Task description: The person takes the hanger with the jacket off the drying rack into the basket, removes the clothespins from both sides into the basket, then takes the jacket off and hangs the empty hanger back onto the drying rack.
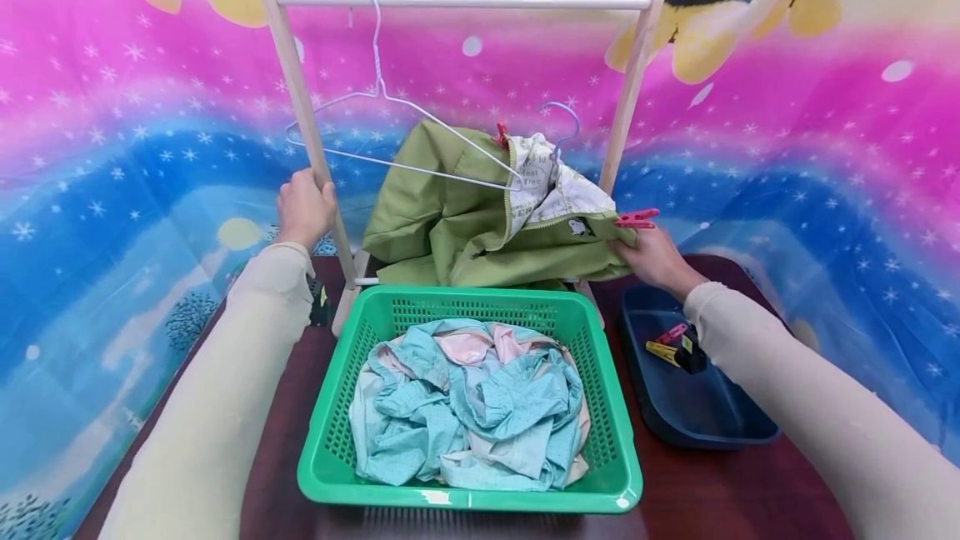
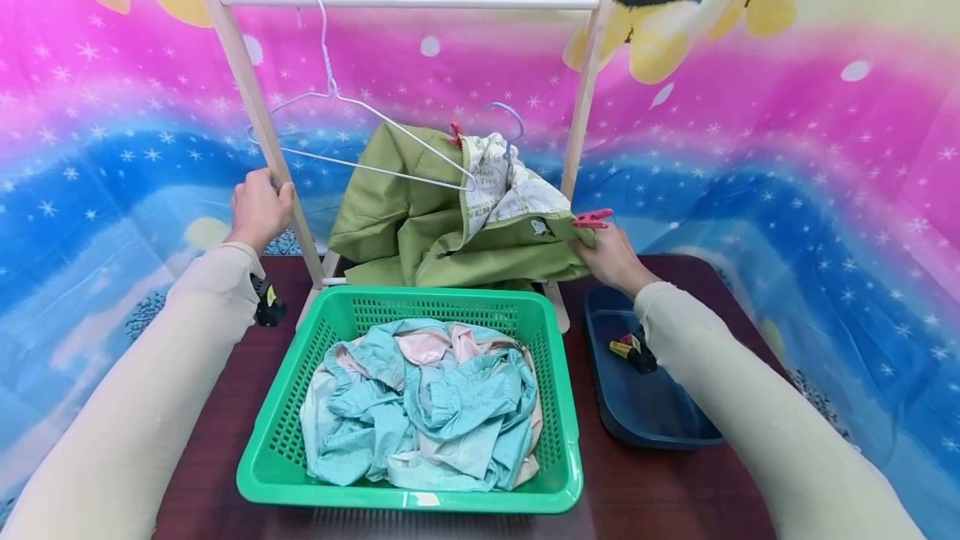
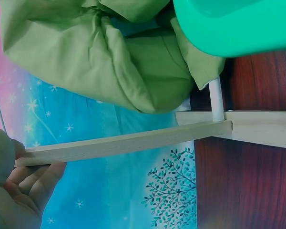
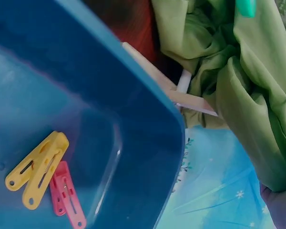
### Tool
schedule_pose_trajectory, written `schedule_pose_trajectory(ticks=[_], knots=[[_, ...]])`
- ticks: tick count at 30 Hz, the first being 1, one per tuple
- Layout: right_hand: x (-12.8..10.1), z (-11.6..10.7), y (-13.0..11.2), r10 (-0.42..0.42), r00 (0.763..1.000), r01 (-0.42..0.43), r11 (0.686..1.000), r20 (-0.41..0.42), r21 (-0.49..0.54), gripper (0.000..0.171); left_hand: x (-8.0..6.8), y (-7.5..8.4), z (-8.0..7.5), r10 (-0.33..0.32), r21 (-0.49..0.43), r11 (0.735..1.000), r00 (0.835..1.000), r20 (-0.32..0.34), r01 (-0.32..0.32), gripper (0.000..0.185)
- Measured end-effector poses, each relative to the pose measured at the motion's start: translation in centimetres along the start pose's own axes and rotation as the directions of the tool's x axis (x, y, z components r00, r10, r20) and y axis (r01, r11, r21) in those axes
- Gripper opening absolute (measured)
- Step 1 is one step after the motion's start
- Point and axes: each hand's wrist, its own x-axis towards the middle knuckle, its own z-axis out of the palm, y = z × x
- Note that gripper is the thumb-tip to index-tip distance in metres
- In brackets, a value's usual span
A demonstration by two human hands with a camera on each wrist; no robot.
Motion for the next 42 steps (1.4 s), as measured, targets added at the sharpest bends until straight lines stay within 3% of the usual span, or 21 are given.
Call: schedule_pose_trajectory(ticks=[8,15,19,24,37,42], knots=[[-0.8,0.8,1.1,-0.013,0.997,0.01,0.999,0.078,0.046,0.034,0.1,0.0,0.2,-0.001,0.006,1.0,1.0,0.005,0.001,0.039],[-1.1,0.9,1.2,-0.054,0.993,0.056,0.998,0.106,-0.01,0.034,0.2,-0.1,0.3,-0.006,0.006,1.0,1.0,0.012,0.006,0.039],[-1.2,1.0,1.2,-0.085,0.991,0.089,0.995,0.102,-0.037,0.023,0.2,-0.1,0.3,-0.005,0.002,1.0,1.0,0.009,0.005,0.039],[-1.1,1.3,1.4,-0.19,0.98,0.193,0.98,0.06,-0.048,0.008,0.2,0.0,0.2,-0.001,0.005,1.0,1.0,0.002,0.001,0.038],[-1.1,1.7,1.7,-0.301,0.952,0.305,0.943,0.054,-0.133,0.015,0.0,0.0,0.0,0.0,0.009,1.0,1.0,-0.004,0.0,0.04],[-1.4,1.6,1.2,-0.226,0.97,0.236,0.963,0.09,-0.128,0.011,0.1,0.0,0.0,0.009,0.008,1.0,1.0,-0.006,-0.009,0.04]])
